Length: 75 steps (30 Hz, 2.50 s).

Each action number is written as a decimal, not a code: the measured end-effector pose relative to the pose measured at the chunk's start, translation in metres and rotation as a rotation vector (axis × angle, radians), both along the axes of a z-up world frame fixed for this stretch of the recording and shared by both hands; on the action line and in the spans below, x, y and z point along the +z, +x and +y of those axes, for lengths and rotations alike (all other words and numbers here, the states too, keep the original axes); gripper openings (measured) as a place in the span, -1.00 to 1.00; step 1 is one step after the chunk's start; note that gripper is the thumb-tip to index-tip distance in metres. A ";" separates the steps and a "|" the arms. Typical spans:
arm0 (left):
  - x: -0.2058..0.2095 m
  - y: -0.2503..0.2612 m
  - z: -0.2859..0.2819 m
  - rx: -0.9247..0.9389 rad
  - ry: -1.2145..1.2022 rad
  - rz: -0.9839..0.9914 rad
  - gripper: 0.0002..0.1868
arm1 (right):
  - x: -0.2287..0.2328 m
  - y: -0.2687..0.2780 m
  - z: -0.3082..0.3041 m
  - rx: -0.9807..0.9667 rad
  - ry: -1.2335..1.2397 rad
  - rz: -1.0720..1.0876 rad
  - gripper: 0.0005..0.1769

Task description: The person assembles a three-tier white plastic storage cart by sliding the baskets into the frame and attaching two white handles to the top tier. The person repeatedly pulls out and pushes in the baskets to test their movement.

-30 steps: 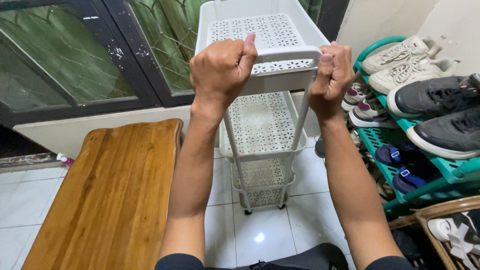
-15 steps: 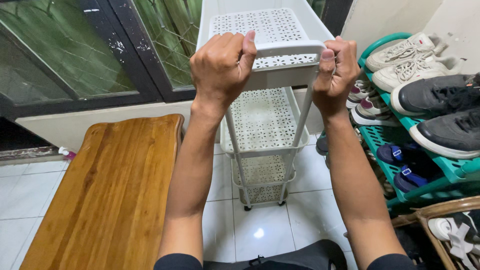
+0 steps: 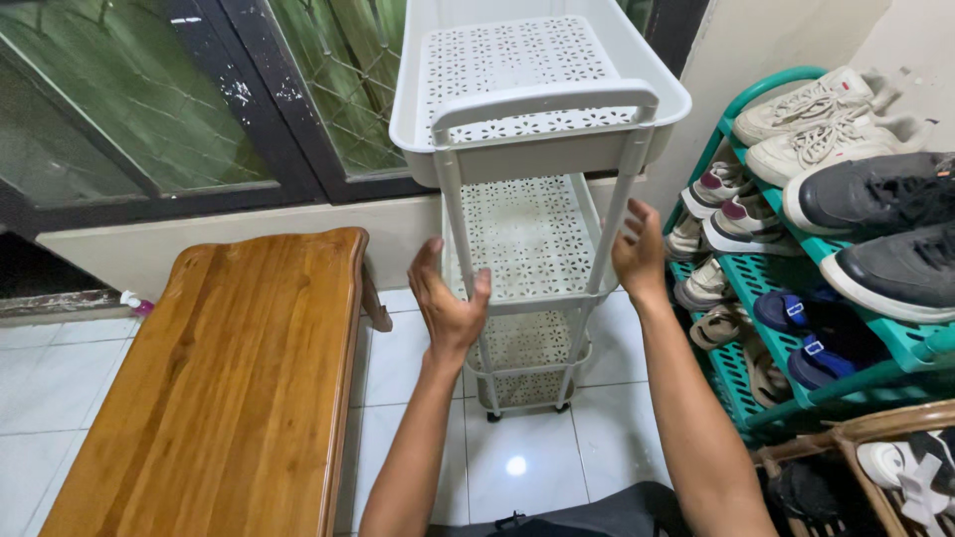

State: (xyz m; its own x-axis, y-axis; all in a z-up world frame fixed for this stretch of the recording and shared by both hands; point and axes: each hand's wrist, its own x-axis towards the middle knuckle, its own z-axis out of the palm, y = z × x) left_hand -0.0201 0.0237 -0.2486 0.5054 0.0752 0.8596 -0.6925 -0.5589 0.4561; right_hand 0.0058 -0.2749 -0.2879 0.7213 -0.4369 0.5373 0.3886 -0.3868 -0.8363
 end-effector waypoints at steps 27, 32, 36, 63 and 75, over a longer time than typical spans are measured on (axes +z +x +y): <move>-0.036 0.016 -0.002 -0.014 0.073 0.039 -0.89 | -0.040 0.003 0.010 0.642 0.830 0.183 -0.31; -0.036 0.030 0.013 -0.087 0.057 0.079 -0.89 | -0.039 -0.005 0.024 0.538 0.769 0.164 -0.23; -0.035 0.048 0.027 -0.137 0.072 0.097 -0.86 | -0.030 -0.013 0.047 0.416 0.767 0.190 -0.16; -0.041 0.058 0.054 0.133 -0.068 0.199 -0.35 | -0.057 -0.013 0.081 0.204 0.209 0.058 -0.14; -0.055 -0.063 -0.039 -0.051 0.048 0.170 -0.11 | -0.024 0.025 0.001 -0.037 -0.487 0.020 -0.55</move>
